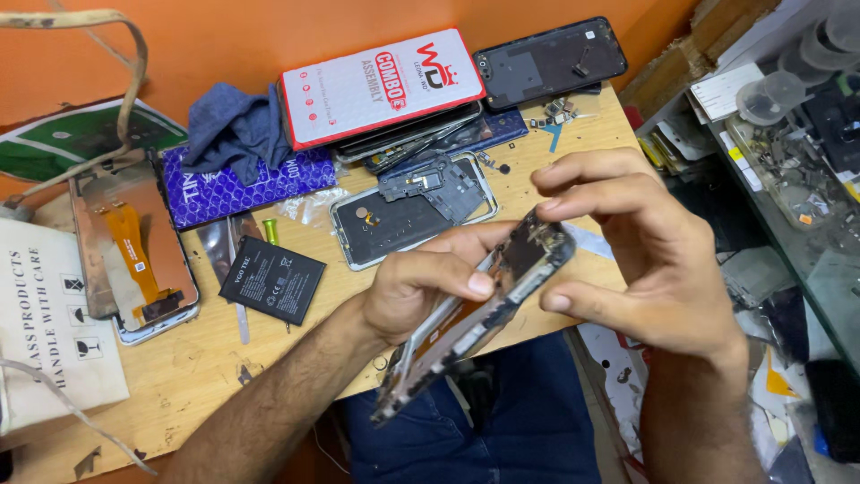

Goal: The person disassembles a smartphone, removes the battery and screen, applies adhesive to the frame, and reassembles the device with a new screen and battery. The person uses a metal prying tool and a syringe-like applicator to separate components and apply adhesive.

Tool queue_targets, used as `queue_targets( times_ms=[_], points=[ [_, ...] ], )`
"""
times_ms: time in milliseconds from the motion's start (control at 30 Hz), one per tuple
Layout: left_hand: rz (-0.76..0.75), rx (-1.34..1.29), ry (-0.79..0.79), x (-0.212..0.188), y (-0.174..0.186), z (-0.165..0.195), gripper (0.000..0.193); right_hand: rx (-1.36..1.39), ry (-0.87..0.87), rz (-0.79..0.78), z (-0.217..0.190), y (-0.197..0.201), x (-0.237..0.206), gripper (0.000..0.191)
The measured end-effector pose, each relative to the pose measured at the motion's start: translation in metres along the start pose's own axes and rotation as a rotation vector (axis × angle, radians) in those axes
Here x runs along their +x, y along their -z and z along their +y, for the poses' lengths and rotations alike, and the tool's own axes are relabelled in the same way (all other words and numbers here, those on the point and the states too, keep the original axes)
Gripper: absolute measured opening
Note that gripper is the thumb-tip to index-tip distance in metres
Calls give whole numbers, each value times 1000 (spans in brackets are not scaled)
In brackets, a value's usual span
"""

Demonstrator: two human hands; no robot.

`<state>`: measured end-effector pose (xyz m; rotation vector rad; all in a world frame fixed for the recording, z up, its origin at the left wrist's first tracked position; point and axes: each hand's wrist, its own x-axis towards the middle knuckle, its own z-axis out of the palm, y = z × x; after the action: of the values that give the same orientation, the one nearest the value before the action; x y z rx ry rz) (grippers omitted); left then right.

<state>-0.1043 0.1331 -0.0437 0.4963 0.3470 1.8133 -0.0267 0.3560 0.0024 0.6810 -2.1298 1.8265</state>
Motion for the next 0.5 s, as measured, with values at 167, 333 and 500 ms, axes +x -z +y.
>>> queue_targets(
  times_ms=[167,333,500],
  points=[
    [-91,-58,110,-1,5,-3,44,15,-101,-39,5,-3,-2,47],
    [-103,-66,144,-2,10,-6,42,-11,-77,-145,5,-1,2,34],
    [-105,-96,196,-4,14,-11,38,-144,-70,-230,-3,6,7,28]
  ],
)
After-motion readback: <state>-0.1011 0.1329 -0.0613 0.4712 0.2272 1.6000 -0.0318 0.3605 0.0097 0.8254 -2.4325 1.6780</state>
